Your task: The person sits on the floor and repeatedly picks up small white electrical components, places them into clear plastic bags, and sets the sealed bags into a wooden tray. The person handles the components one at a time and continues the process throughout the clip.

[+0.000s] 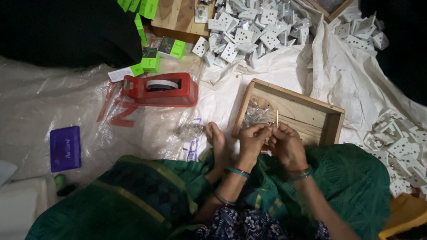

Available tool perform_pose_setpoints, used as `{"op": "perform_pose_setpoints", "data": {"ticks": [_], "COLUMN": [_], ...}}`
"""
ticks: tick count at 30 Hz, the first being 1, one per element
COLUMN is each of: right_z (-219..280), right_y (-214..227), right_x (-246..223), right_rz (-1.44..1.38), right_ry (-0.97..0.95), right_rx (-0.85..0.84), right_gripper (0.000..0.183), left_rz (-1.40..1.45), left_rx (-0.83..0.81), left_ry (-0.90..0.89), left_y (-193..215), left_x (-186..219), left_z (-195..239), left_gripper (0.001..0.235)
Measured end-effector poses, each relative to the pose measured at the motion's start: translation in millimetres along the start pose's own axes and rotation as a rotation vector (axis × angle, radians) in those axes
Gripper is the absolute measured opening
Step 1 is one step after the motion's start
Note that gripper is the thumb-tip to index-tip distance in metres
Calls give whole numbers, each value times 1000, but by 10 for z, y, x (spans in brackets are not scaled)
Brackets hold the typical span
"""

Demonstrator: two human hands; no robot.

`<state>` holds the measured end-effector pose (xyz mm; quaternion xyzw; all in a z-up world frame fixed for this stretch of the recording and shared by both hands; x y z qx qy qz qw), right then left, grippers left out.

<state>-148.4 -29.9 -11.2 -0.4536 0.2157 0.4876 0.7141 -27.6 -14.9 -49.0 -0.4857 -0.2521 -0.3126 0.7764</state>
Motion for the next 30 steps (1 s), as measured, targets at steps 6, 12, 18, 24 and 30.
{"op": "perform_pose_setpoints", "data": {"ticks": [6, 12, 18, 24, 30], "right_z": [-159, -138, -175, 81, 131], "right_y": [211, 565, 523, 149, -381], "right_x": [-374, -711, -678, -608, -82], "right_rz": [-286, 231, 386, 616, 895], "right_ry": [206, 322, 421, 419, 526], "right_rx": [237, 586, 544, 423, 3], "right_gripper": [10, 21, 23, 5, 14], "left_rz": [-332, -411, -469, -226, -444], "left_rx": [-58, 297, 224, 242, 203], "left_ry": [-179, -468, -577, -261, -335], "left_y": [-228, 45, 79, 113, 252], "left_x": [-186, 165, 278, 90, -132], "left_z": [290, 93, 55, -1, -100], "left_gripper": [16, 11, 10, 15, 39]}}
Point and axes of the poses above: each hand's wrist, its own z-axis away from the middle knuckle, its own y-axis out of the back of the hand, x = y × z, the point moved 2 cm from there along -z, towards the middle knuckle, and after that the axes turned 9 degrees about x, right-handed, at the moved point
